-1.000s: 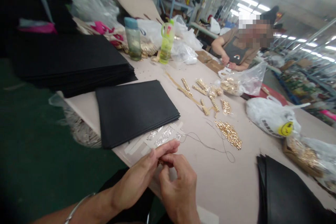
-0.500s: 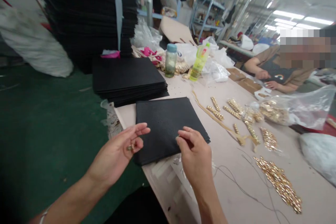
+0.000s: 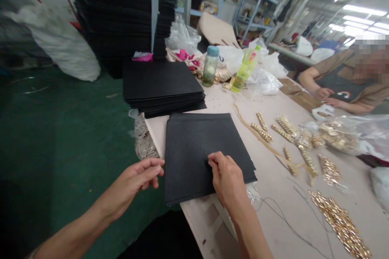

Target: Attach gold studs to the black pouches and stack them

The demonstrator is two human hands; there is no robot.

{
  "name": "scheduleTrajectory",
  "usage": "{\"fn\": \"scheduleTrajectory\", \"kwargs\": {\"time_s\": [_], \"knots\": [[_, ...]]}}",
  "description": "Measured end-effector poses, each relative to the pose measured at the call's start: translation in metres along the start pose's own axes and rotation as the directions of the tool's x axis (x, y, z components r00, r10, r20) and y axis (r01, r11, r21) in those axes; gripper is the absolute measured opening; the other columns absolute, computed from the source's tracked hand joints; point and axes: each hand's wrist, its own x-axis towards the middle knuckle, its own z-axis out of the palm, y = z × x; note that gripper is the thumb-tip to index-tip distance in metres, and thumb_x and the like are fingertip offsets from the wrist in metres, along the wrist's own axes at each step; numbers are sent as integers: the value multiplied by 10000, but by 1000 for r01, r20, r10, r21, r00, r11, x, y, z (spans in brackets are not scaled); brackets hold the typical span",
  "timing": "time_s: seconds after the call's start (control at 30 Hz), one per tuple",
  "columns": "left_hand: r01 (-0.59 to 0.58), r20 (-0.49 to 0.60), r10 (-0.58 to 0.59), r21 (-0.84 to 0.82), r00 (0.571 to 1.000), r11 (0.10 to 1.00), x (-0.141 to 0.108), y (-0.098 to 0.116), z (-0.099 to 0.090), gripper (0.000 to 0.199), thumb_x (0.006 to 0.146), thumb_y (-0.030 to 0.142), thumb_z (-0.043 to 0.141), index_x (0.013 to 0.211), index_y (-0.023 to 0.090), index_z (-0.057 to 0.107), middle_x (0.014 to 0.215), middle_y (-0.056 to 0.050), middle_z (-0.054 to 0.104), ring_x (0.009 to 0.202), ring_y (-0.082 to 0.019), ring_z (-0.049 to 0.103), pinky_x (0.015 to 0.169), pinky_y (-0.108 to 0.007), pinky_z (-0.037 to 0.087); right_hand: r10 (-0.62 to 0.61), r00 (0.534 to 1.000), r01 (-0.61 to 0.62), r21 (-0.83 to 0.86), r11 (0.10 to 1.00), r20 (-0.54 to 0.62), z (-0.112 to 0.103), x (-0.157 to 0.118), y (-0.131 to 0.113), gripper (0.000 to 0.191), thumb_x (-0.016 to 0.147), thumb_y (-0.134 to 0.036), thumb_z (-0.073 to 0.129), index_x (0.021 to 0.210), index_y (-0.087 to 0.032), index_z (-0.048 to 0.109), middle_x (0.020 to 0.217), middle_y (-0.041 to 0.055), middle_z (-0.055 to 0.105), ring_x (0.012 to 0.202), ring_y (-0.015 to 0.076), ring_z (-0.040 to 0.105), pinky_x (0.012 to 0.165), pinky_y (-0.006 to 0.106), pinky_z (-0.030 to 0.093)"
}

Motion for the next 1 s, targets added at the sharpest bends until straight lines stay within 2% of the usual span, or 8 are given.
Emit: {"fn": "scheduleTrajectory", "kwargs": {"time_s": [0.1, 0.23, 0.33, 0.47, 0.6, 0.7, 0.8, 1.0], "knots": [[-20, 84, 20, -2, 996, 1000, -3, 2, 7, 271, 787, 382, 718, 949, 170, 673, 669, 24, 640, 615, -125, 576, 612, -221, 426, 60, 998, -61, 137, 989, 17, -2, -21, -3, 150, 922, -245, 494, 963, -220, 637, 892, 18, 705, 822, 169, 657, 742, 271, 474], [36, 256, -5, -114, 967, 993, -5, 5, 22, 343, 789, 363, 718, 1083, 193, 671, 907, -32, 733, 854, -224, 673, 785, -326, 516, 163, 980, -190, 295, 937, 113, -2, -43, -9, 138, 888, -275, 566, 875, -234, 697, 840, -5, 715, 780, 163, 662, 721, 264, 482], [53, 302, -31, -66, 953, 996, -11, 4, 32, 259, 800, 343, 696, 1002, 181, 702, 865, -31, 741, 799, -226, 681, 747, -324, 529, 250, 961, -278, 394, 876, 121, -4, -56, -10, 131, 853, -290, 610, 838, -225, 723, 802, -3, 716, 757, 168, 656, 715, 272, 496], [113, 465, -130, 64, 876, 992, -27, -2, 40, 182, 770, 274, 699, 924, 176, 710, 777, -15, 722, 795, -233, 676, 746, -321, 530, 364, 922, -373, 564, 737, 134, -9, -72, -8, 193, 834, -334, 631, 929, -189, 716, 789, 19, 707, 690, 157, 633, 654, 275, 526], [99, 576, -141, 105, 805, 990, -40, -10, 47, 317, 741, 219, 718, 1056, 199, 695, 856, -16, 738, 835, -233, 674, 788, -324, 528, 427, 876, -454, 689, 565, 227, -8, -85, -6, 237, 787, -359, 681, 898, -151, 708, 713, 17, 678, 616, 133, 606, 594, 254, 524], [221, 552, -153, -59, 820, 973, -40, -14, 55, 417, 740, 312, 755, 1134, 199, 678, 993, -45, 748, 949, -245, 675, 843, -314, 522, 454, 850, -497, 689, 528, 266, -6, -88, -7, 192, 780, -325, 678, 839, -147, 719, 645, -4, 636, 574, 105, 575, 545, 210, 489], [374, 463, -247, -205, 851, 905, -33, -16, 63, 384, 781, 384, 719, 1095, 163, 698, 958, -78, 758, 891, -239, 701, 813, -308, 538, 466, 843, -505, 693, 514, 269, -5, -83, -9, 175, 769, -308, 675, 836, -154, 722, 637, -12, 617, 575, 100, 570, 510, 186, 476], [391, 324, -306, -239, 895, 889, -24, -19, 65, 317, 780, 360, 724, 1006, 138, 728, 834, -81, 758, 664, -183, 680, 660, -269, 544, 435, 852, -501, 699, 511, 292, -2, -68, -16, 152, 757, -291, 660, 817, -164, 719, 600, -31, 565, 510, 85, 508, 428, 163, 454]]}}
